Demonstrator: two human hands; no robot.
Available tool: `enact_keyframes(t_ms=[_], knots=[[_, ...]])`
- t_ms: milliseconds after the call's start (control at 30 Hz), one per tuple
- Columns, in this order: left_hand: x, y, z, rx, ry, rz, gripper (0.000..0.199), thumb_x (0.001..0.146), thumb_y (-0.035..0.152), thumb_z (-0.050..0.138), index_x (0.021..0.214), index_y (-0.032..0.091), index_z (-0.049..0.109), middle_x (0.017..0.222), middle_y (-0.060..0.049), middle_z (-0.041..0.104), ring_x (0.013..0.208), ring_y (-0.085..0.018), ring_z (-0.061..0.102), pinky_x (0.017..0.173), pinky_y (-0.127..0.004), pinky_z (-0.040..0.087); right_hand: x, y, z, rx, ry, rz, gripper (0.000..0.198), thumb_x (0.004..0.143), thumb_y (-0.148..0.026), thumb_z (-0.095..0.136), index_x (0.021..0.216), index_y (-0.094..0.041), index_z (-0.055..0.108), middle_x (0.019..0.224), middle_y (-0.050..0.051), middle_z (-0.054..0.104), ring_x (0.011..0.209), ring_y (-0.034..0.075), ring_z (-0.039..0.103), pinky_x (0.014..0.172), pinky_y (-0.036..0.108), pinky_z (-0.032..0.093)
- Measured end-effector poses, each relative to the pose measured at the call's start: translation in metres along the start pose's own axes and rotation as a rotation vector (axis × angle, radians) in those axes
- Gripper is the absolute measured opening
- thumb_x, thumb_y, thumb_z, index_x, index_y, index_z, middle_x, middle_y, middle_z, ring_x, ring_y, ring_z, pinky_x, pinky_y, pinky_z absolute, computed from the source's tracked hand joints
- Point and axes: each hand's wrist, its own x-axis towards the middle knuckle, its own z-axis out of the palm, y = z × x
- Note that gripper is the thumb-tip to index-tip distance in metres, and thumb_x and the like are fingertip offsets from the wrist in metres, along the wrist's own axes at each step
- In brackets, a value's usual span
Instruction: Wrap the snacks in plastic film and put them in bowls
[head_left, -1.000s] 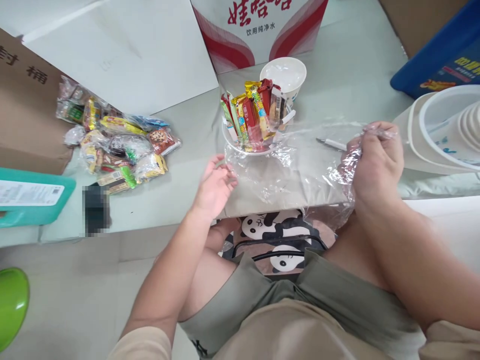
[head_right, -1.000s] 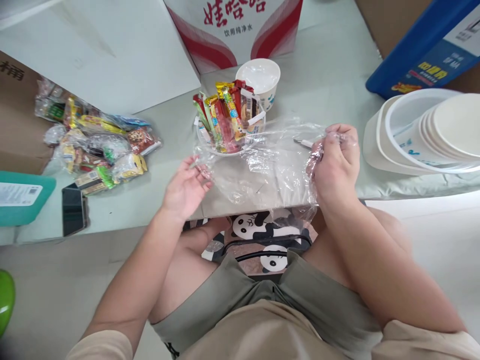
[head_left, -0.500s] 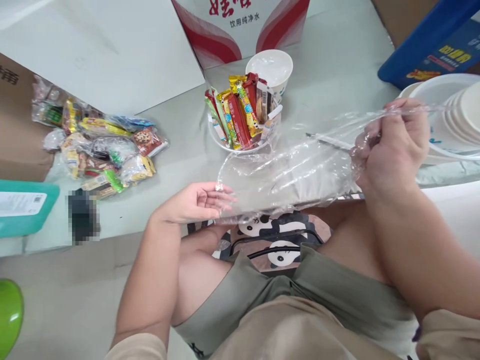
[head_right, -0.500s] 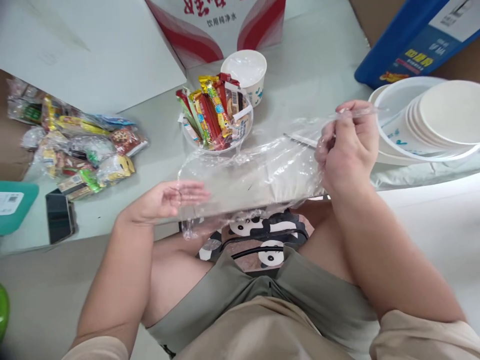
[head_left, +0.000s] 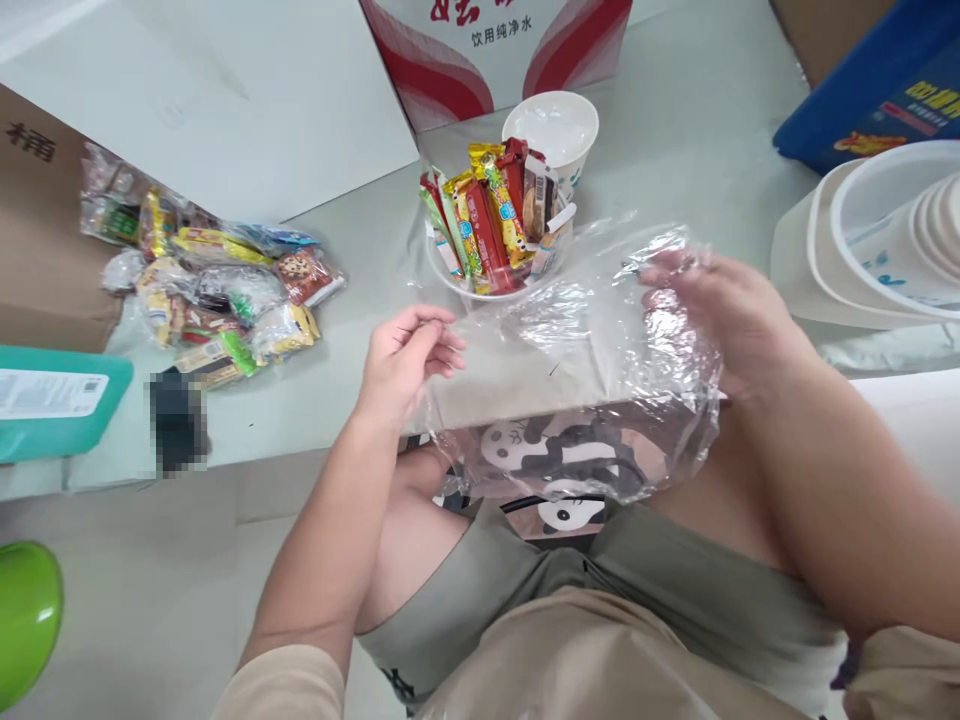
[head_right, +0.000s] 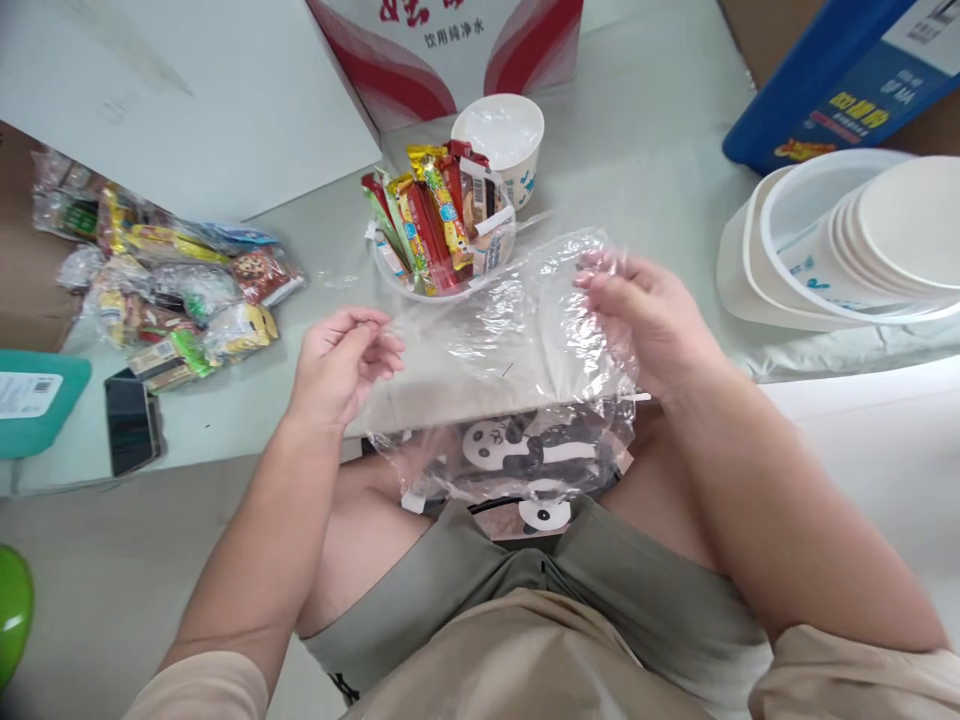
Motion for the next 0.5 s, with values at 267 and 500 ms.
enact_keyframes(t_ms=[267,500], knots=[[0.003,0.002,-0.024,0.103,0.264,0.402,0.019,0.091,0.043,0.07,0.087,0.024,0.067,0.042,0.009,0.049,0.029,-0.006,0.034,0.03,-0.021,0.02,-0.004,0.014,0.019,-0.163,0.053,-0.055,0.014,0.089,-0.025,0.072,0.084,-0.021,0.059,0.063,-0.005,0.06,0.04,0.006,0.048,0.039,0.023,0.039],[0.002,0.006,-0.039,0.022,-0.202,0.035,0.043,0.061,0.047,0.089,0.089,0.021,0.068,0.066,-0.001,0.074,0.049,-0.014,0.065,0.044,-0.023,0.048,-0.004,0.01,0.025,-0.018,0.206,-0.212,0.032,0.078,-0.036,0.083,0.088,-0.026,0.054,0.056,-0.009,0.05,0.035,0.006,0.036,0.03,0.02,0.023]])
